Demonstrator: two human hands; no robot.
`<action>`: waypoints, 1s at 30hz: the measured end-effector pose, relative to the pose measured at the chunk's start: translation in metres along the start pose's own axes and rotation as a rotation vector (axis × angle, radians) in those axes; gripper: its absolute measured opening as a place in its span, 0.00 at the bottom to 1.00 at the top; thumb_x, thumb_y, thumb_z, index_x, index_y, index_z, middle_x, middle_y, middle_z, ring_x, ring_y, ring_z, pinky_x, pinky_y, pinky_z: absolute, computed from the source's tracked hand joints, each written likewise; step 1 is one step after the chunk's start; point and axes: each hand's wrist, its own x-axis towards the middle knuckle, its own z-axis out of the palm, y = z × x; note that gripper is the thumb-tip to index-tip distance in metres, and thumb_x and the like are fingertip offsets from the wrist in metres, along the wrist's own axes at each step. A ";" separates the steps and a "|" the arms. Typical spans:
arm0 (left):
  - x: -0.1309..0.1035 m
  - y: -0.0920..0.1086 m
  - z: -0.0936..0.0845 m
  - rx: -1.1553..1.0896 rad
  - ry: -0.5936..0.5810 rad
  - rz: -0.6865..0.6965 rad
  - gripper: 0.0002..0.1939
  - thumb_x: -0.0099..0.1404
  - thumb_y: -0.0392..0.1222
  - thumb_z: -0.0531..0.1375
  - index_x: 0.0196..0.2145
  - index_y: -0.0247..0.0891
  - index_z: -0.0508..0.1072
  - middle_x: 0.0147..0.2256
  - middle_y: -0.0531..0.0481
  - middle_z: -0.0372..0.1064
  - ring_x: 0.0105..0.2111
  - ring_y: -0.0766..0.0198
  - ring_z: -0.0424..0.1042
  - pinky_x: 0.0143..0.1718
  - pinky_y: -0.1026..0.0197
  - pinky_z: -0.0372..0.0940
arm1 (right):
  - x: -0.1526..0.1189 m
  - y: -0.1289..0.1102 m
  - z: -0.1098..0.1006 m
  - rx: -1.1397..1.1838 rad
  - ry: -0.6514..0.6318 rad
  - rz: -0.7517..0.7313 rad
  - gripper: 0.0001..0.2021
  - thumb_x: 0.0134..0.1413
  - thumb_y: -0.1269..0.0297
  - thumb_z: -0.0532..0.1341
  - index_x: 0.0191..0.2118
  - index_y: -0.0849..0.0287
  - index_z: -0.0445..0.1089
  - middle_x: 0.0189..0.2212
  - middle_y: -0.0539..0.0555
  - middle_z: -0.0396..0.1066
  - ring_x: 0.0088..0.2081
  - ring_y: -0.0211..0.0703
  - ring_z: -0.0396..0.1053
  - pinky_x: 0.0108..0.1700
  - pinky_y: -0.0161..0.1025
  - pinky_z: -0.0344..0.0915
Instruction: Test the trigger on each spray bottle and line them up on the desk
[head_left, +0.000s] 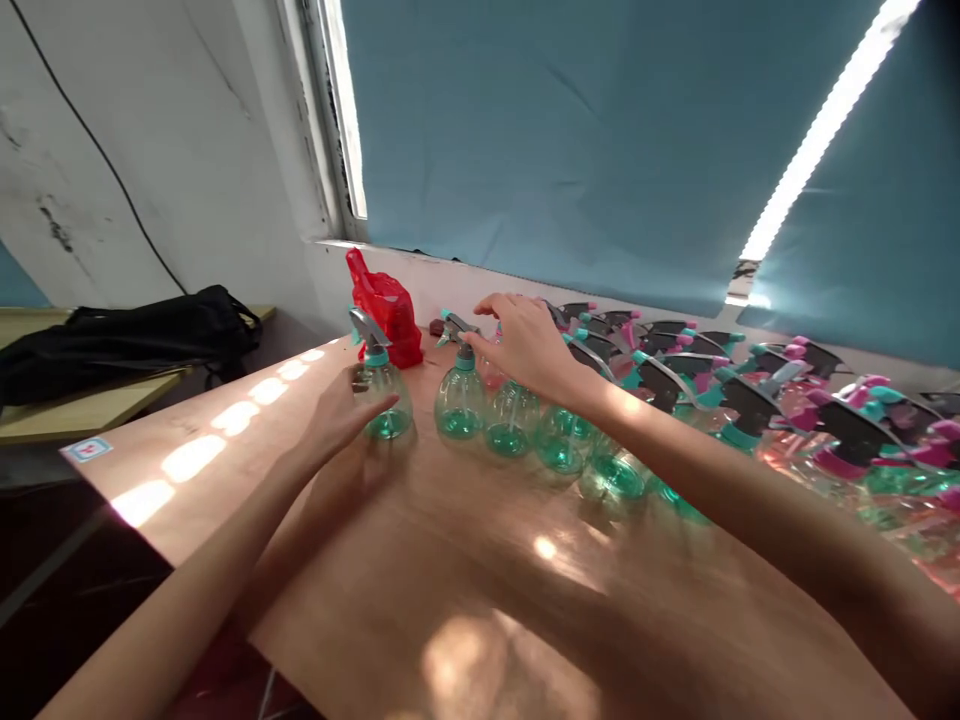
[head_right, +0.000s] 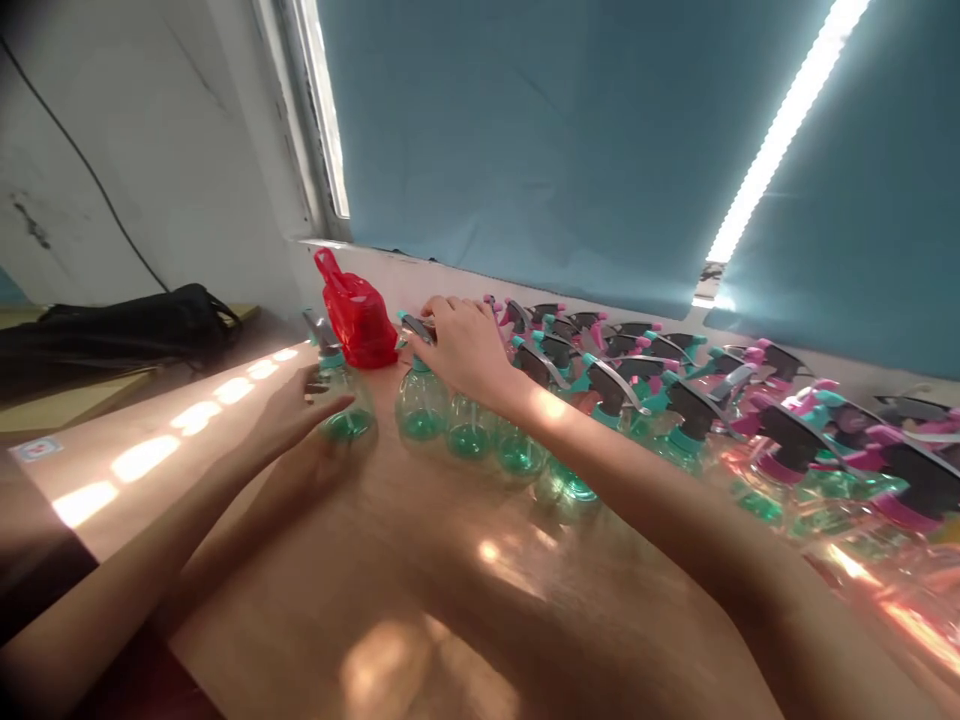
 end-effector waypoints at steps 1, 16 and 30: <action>0.006 -0.002 0.005 -0.011 -0.006 -0.001 0.33 0.55 0.49 0.70 0.54 0.36 0.67 0.48 0.41 0.72 0.47 0.46 0.73 0.44 0.48 0.69 | 0.006 0.000 0.007 -0.040 -0.003 0.009 0.16 0.61 0.60 0.60 0.48 0.67 0.69 0.46 0.65 0.75 0.50 0.58 0.70 0.58 0.54 0.54; 0.015 -0.004 0.049 -0.130 0.019 0.097 0.34 0.55 0.52 0.70 0.55 0.38 0.66 0.48 0.42 0.71 0.46 0.46 0.73 0.45 0.47 0.68 | 0.024 0.003 0.053 -0.379 -0.109 -0.017 0.15 0.66 0.61 0.53 0.48 0.68 0.66 0.32 0.62 0.77 0.38 0.57 0.75 0.62 0.64 0.40; 0.008 -0.004 0.049 -0.175 0.030 0.100 0.33 0.61 0.58 0.63 0.56 0.35 0.64 0.51 0.37 0.69 0.50 0.46 0.70 0.48 0.48 0.66 | 0.018 0.000 0.043 -0.215 -0.078 -0.101 0.17 0.67 0.59 0.51 0.48 0.67 0.68 0.31 0.60 0.77 0.39 0.53 0.75 0.64 0.58 0.41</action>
